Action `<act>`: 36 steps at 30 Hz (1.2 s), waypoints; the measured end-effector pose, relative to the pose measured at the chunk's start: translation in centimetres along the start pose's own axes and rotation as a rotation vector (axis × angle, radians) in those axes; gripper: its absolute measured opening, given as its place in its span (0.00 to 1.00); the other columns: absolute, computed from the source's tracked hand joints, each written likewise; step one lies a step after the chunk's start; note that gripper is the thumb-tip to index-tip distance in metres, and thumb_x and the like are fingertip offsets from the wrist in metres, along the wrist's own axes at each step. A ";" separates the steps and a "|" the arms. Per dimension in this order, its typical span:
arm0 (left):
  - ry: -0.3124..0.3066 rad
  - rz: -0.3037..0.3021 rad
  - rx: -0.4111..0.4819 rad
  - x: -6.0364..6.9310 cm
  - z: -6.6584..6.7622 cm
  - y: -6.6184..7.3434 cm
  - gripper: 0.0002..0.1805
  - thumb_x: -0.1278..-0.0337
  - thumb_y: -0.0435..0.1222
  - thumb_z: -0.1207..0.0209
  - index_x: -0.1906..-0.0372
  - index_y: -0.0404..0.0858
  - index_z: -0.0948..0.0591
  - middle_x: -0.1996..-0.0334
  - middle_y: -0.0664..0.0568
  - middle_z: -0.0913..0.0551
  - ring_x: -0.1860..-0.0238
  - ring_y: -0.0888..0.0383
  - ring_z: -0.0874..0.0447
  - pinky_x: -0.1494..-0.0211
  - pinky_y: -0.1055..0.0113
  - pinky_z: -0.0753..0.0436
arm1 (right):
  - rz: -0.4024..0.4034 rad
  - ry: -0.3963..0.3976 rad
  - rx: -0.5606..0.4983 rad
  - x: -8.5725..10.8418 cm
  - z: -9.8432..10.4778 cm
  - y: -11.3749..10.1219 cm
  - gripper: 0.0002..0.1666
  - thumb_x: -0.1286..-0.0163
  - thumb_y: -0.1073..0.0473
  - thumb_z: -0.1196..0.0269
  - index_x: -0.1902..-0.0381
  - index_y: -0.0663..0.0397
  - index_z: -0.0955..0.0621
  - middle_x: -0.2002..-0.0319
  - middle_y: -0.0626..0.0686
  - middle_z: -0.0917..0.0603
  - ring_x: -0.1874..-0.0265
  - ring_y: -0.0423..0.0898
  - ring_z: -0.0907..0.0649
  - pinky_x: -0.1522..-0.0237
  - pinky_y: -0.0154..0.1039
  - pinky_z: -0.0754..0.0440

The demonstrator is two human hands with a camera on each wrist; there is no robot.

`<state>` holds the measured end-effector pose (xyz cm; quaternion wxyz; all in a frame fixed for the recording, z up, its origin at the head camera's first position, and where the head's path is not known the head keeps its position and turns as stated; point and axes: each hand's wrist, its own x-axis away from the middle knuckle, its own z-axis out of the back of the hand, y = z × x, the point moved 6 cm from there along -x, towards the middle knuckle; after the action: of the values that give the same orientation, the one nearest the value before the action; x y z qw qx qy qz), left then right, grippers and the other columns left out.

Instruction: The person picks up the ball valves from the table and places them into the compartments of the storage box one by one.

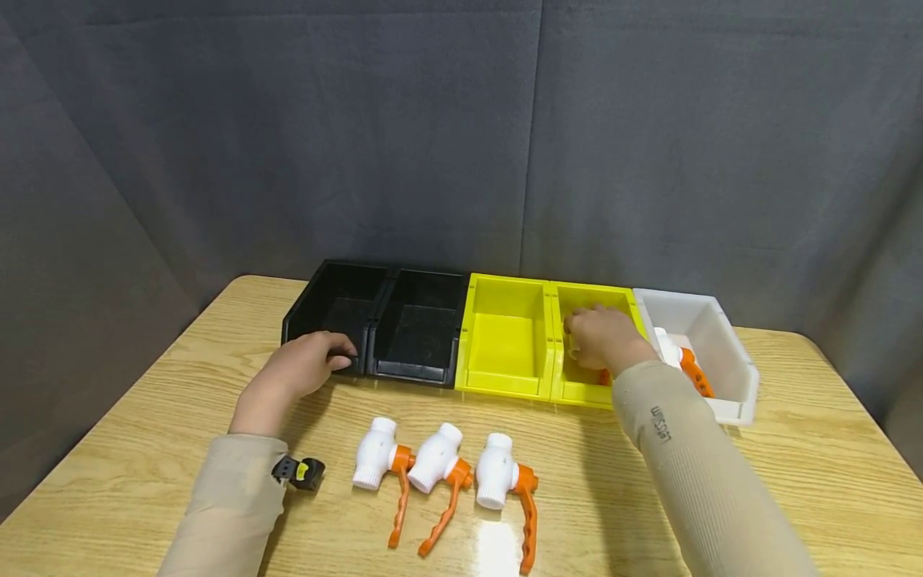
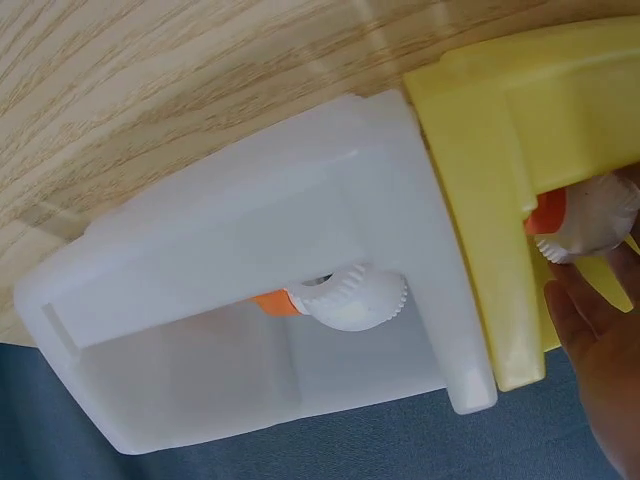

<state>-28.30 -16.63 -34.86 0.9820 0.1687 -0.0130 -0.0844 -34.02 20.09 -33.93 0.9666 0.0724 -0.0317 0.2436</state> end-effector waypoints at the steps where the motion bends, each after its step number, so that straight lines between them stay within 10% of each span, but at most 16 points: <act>1: 0.000 -0.002 0.000 0.0 0.0 0.0 0.10 0.31 0.37 0.42 0.51 0.41 0.15 0.49 0.44 0.16 0.48 0.44 0.19 0.44 0.47 0.23 | -0.004 -0.003 0.000 0.0 -0.1 0.0 0.22 0.42 0.62 0.28 0.51 0.65 0.18 0.55 0.60 0.17 0.58 0.60 0.20 0.45 0.59 0.23; 11: 0.002 0.006 -0.010 0.0 0.1 -0.1 0.10 0.31 0.37 0.41 0.51 0.41 0.15 0.49 0.44 0.16 0.47 0.43 0.19 0.44 0.46 0.24 | 0.022 0.044 -0.041 0.2 -0.1 0.1 0.18 0.42 0.63 0.29 0.53 0.62 0.18 0.59 0.57 0.17 0.61 0.57 0.18 0.49 0.56 0.21; 25: 0.012 0.017 0.001 0.0 -0.1 -0.4 0.10 0.31 0.38 0.41 0.52 0.42 0.14 0.50 0.45 0.15 0.49 0.44 0.18 0.47 0.47 0.22 | -0.041 0.102 -0.055 1.8 0.5 -0.4 0.26 0.35 0.58 0.33 0.43 0.68 0.23 0.43 0.67 0.21 0.41 0.67 0.26 0.39 0.64 0.31; 36: 0.008 0.020 0.001 -0.2 0.0 -0.3 0.10 0.31 0.38 0.42 0.51 0.42 0.14 0.49 0.45 0.16 0.49 0.44 0.18 0.46 0.47 0.22 | -0.123 0.374 0.010 5.0 1.8 -1.7 0.18 0.38 0.61 0.33 0.53 0.67 0.18 0.57 0.63 0.16 0.55 0.62 0.19 0.55 0.60 0.24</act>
<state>-28.52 -16.93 -34.96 0.9827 0.1694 -0.0109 -0.0740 -28.83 20.70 -31.87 0.9683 0.0324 0.1544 0.1936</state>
